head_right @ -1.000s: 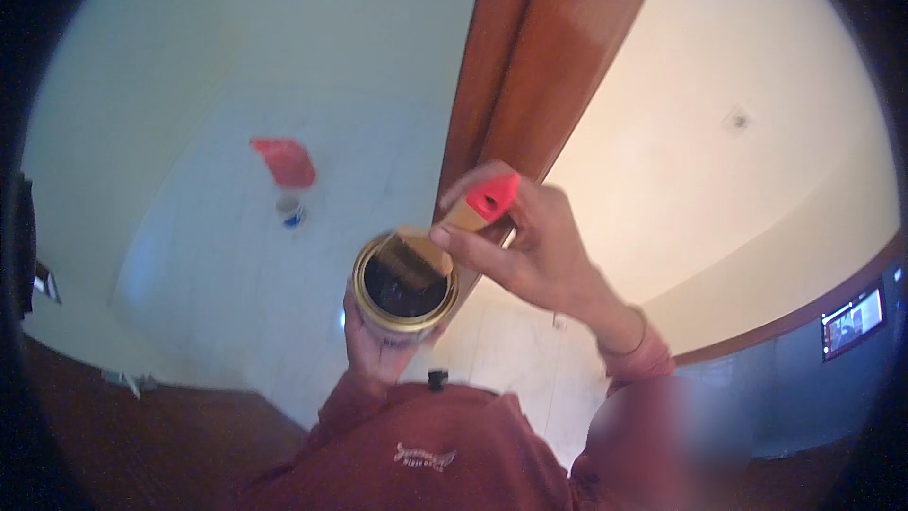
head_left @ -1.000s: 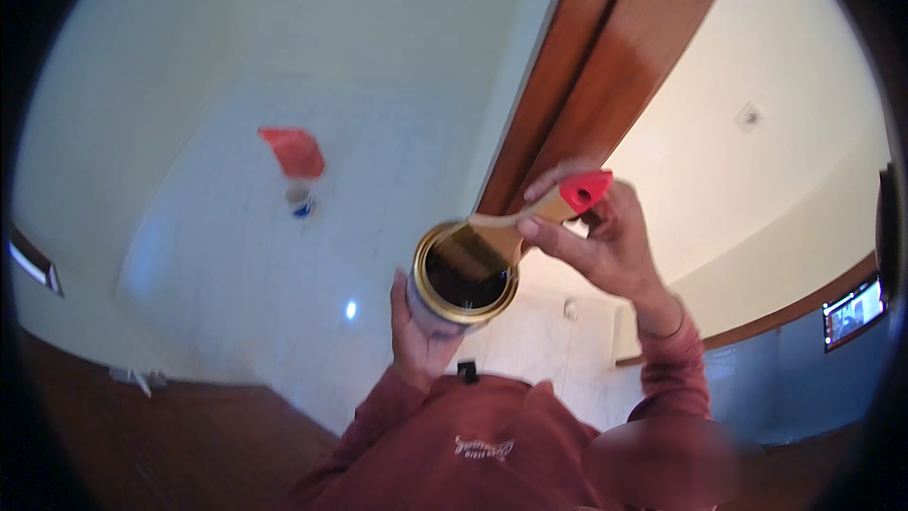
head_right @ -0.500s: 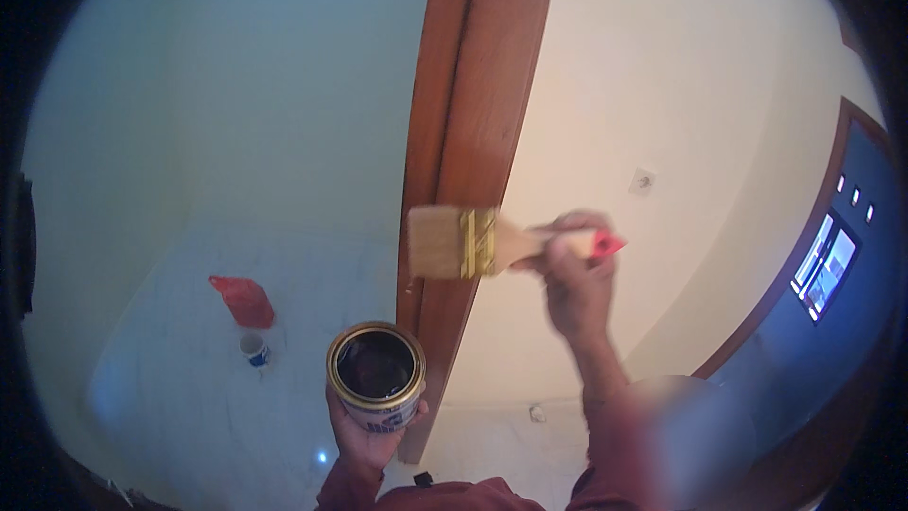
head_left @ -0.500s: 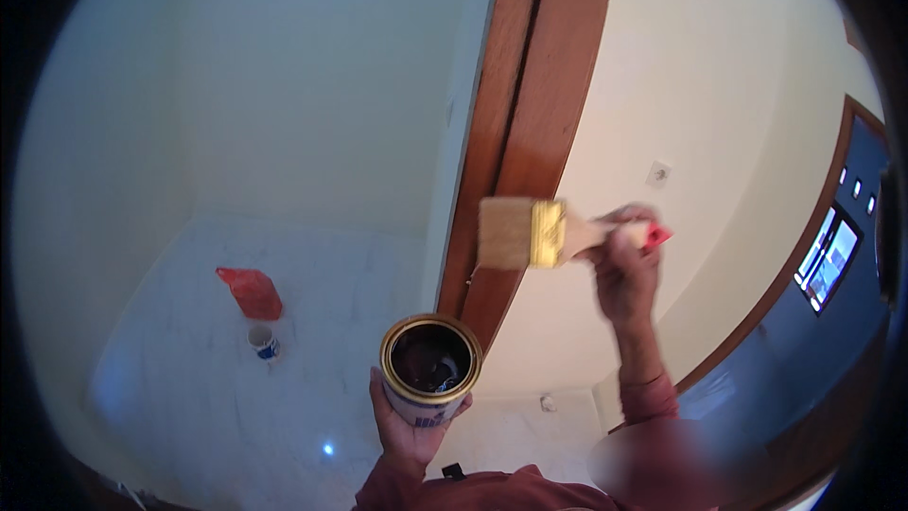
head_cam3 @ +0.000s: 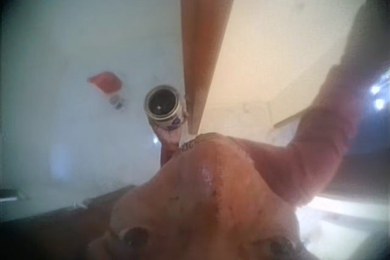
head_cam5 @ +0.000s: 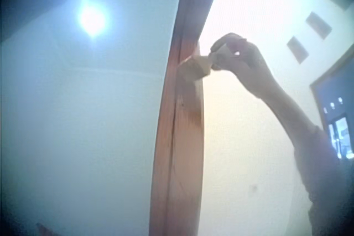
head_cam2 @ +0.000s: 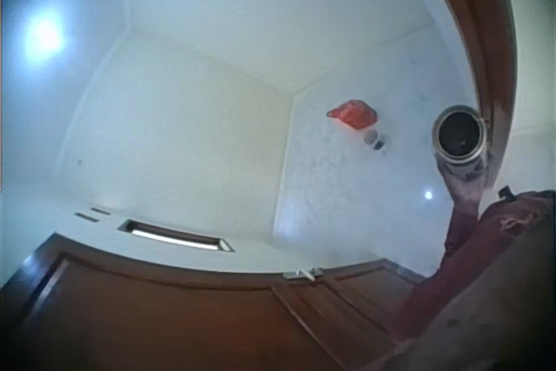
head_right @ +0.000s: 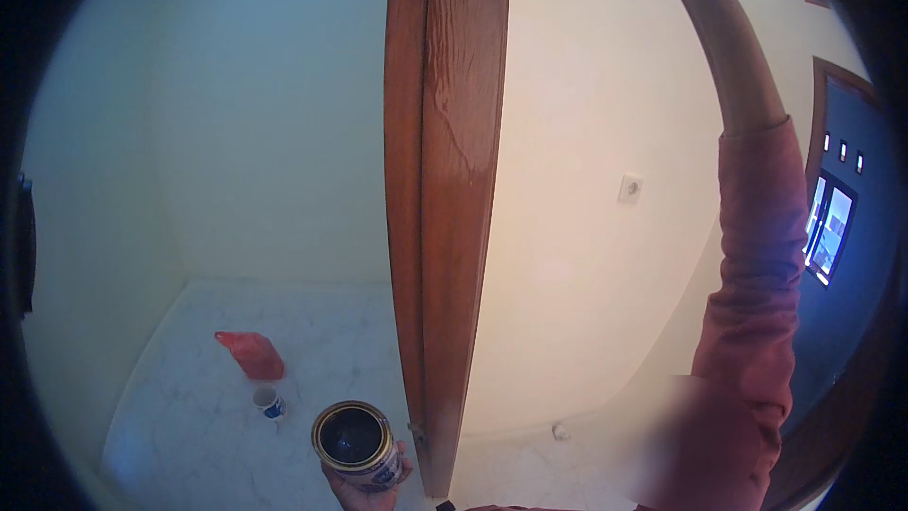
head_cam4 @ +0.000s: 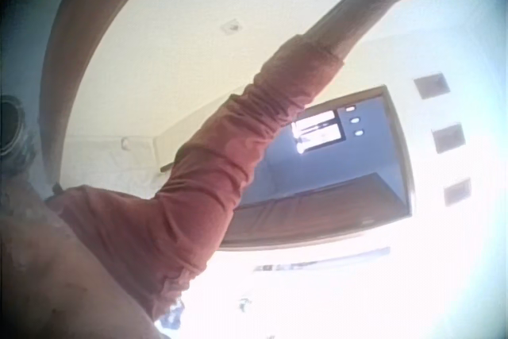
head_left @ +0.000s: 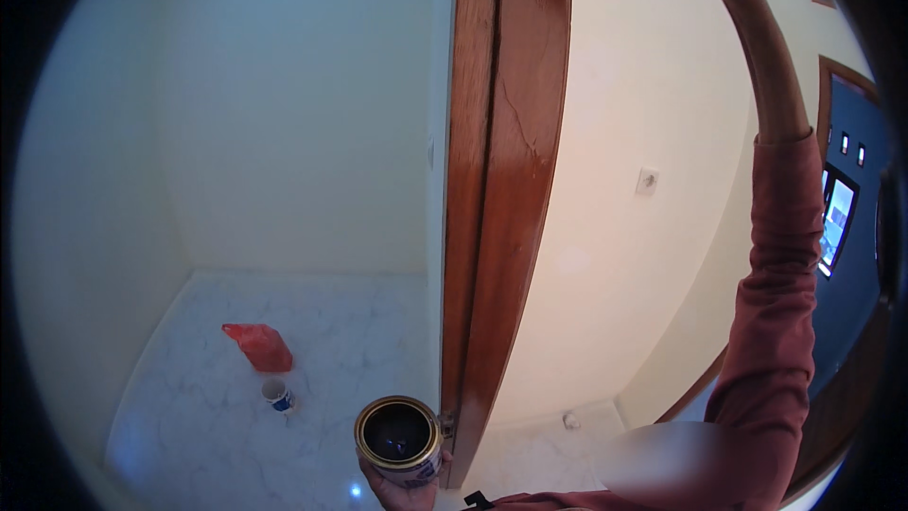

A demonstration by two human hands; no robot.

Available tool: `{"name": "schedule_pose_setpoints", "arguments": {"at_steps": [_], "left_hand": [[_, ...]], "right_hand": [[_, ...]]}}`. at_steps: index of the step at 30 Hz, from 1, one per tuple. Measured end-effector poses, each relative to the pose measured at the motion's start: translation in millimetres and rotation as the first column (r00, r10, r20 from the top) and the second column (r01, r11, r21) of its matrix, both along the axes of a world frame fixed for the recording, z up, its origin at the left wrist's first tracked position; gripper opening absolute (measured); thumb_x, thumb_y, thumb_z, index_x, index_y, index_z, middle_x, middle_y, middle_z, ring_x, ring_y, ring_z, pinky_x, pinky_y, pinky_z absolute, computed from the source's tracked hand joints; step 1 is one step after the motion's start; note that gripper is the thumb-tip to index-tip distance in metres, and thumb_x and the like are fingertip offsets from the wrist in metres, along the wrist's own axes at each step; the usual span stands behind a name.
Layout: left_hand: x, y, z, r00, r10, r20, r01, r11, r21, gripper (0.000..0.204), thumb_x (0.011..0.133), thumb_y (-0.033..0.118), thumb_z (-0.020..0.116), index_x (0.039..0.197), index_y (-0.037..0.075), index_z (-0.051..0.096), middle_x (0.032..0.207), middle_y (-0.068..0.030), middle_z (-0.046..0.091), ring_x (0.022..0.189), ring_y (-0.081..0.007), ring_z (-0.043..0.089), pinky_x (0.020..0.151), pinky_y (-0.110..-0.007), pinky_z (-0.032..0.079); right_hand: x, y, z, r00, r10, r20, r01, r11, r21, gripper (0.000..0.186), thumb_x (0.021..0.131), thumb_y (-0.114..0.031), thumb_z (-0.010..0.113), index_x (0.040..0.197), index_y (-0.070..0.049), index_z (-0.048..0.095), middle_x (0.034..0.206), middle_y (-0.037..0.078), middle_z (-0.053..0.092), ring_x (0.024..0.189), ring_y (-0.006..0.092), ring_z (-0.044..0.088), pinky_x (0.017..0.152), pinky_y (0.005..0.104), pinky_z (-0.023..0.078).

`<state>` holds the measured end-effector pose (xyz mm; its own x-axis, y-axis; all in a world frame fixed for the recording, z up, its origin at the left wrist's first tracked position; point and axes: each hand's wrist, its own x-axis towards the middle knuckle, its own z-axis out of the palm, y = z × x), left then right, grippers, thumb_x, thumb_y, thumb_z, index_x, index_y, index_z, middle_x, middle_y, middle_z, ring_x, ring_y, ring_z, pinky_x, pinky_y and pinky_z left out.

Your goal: The person paints the wooden door frame using a brush and a can of dark stain. They repeatedly dip the brush into the can and apply the stain to the vertical and horizontal sections of the frame.

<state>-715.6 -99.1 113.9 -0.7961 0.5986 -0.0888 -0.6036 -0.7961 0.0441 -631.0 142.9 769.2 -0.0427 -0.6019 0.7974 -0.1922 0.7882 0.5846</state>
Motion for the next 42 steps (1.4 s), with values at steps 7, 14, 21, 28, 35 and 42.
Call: {"name": "schedule_pose_setpoints", "arguments": {"at_steps": [7,14,21,28,35,42], "left_hand": [[-5.2,-33.8,-5.0,0.989,0.144,-0.037,-0.147,0.983,-0.114,0.076,0.097,0.069,0.054,0.150,0.013,0.052,0.143,-0.0168,0.062,0.124,-0.0431,0.063,0.093,-0.066,0.055],[-9.8,-28.9,-13.4,0.996,0.081,0.030,-0.078,0.993,-0.093,0.075,0.097,0.069,0.052,0.149,0.015,0.054,0.139,-0.0162,0.065,0.117,-0.0431,0.066,0.091,-0.067,0.055],[-3.7,-50.6,-18.0,0.982,0.136,-0.127,-0.156,0.974,-0.167,0.070,0.101,0.068,0.046,0.142,0.012,0.058,0.124,-0.0151,0.071,0.108,-0.0356,0.071,0.084,-0.055,0.061],[0.3,-50.4,-21.8,0.981,0.193,-0.005,-0.190,0.958,-0.214,0.071,0.099,0.068,0.049,0.142,0.012,0.057,0.125,-0.0150,0.069,0.106,-0.0345,0.068,0.085,-0.055,0.058],[-2.7,-50.9,-21.5,0.981,0.195,-0.011,-0.194,0.964,-0.181,0.075,0.096,0.069,0.055,0.150,0.017,0.051,0.143,-0.0130,0.060,0.125,-0.0369,0.059,0.103,-0.062,0.047],[-11.1,-62.5,-24.6,0.978,0.209,-0.020,-0.209,0.960,-0.188,0.078,0.095,0.069,0.057,0.153,0.018,0.049,0.149,-0.0132,0.057,0.132,-0.0381,0.056,0.110,-0.065,0.043]], "right_hand": [[-3.0,45.4,-183.2,0.971,-0.172,0.168,0.122,0.954,0.273,0.012,0.090,-0.007,0.072,0.101,-0.002,0.071,0.103,0.007,0.072,0.094,0.0234,0.070,0.075,0.0318,0.057],[36.8,30.4,-351.1,0.702,-0.122,0.701,0.033,0.990,0.139,0.025,0.081,-0.007,0.079,0.105,-0.009,0.070,0.114,0.009,0.067,0.106,0.0294,0.072,0.078,0.0348,0.065],[24.5,60.9,-164.5,0.837,0.140,0.529,-0.037,0.979,-0.200,0.015,0.099,-0.008,0.063,0.110,0.002,0.065,0.111,0.011,0.066,0.105,0.0237,0.068,0.100,0.0391,0.056],[-8.1,15.4,8.8,0.994,0.071,0.079,-0.063,0.993,-0.101,0.017,0.098,-0.017,0.067,0.105,-0.002,0.071,0.094,0.008,0.071,0.086,0.0156,0.069,0.077,0.0302,0.056],[-33.9,-9.7,81.7,0.963,-0.100,-0.252,0.078,0.993,-0.094,0.022,0.100,-0.020,0.069,0.115,-0.004,0.072,0.095,0.009,0.072,0.091,0.0180,0.069,0.082,0.0316,0.055],[-10.8,10.9,55.8,0.987,-0.137,-0.086,0.138,0.990,0.002,0.013,0.094,-0.011,0.075,0.105,-0.004,0.076,0.105,0.010,0.072,0.098,0.0229,0.071,0.087,0.0356,0.058]]}}
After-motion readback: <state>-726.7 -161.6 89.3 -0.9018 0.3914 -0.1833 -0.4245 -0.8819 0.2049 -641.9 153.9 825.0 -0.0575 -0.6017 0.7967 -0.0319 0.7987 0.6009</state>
